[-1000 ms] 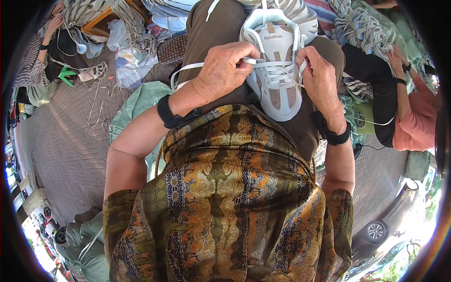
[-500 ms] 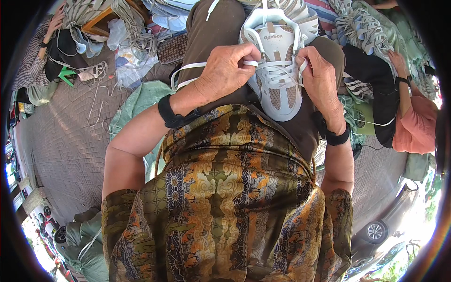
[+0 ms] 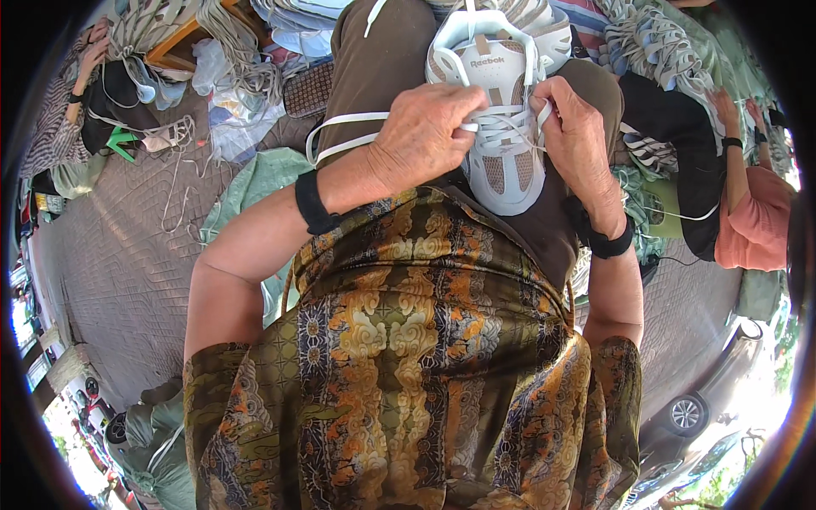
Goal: The person threads white shoelaces through the eyelets of a white Reebok sneaker held on their lap. They repeatedly pull the laces through, adjust tension, and tie knots to secure the lacing pattern.
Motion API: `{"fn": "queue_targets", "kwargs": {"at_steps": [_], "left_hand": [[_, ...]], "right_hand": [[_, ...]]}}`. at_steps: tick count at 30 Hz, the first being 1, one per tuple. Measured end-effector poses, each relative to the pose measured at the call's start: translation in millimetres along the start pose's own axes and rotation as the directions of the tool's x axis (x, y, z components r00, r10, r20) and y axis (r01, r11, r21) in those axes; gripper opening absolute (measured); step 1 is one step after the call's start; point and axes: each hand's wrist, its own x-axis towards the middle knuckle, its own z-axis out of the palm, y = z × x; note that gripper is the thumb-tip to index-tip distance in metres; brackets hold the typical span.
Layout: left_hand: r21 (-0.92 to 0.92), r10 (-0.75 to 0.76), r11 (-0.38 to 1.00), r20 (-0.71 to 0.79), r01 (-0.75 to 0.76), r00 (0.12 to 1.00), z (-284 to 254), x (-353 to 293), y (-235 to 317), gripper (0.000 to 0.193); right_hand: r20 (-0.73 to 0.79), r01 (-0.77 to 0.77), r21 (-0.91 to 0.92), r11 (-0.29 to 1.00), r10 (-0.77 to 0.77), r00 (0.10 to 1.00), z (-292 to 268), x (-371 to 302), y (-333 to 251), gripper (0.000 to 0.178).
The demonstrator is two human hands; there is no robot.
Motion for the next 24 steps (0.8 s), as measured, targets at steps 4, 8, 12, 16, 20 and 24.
{"fn": "queue_targets", "kwargs": {"at_steps": [4,8,12,16,20,24], "left_hand": [[-0.092,-0.088,0.992,0.021,0.090,0.996,1.2,6.6,-4.5,0.030],[-0.140,-0.065,0.988,0.010,0.066,0.998,-0.1,7.1,-10.6,0.026],[-0.133,-0.067,0.987,0.163,0.089,0.984,-15.8,1.7,-12.5,0.035],[0.089,0.117,0.988,0.073,-0.123,0.990,-41.6,-0.7,-25.3,0.030],[0.244,0.399,0.892,-0.030,-0.381,0.916,-47.1,35.1,-14.3,0.027],[0.327,0.334,0.845,0.293,-0.422,0.896,-25.6,49.2,-18.3,0.037]], "right_hand": [[-0.003,0.016,0.009,1.000,-0.016,1.000,0.2,0.3,2.6,0.015],[0.004,0.026,0.001,1.000,-0.026,1.000,-1.1,0.2,3.9,0.012],[0.080,0.034,0.068,0.997,-0.040,0.996,-14.9,1.2,5.6,0.013],[0.009,0.139,0.067,0.988,-0.139,0.990,-33.9,8.6,10.6,0.014],[0.056,0.373,-0.102,0.922,-0.369,0.928,-43.4,32.7,-4.3,0.019],[0.355,0.616,-0.273,0.739,-0.518,0.778,-39.0,55.1,-21.0,0.027]]}}
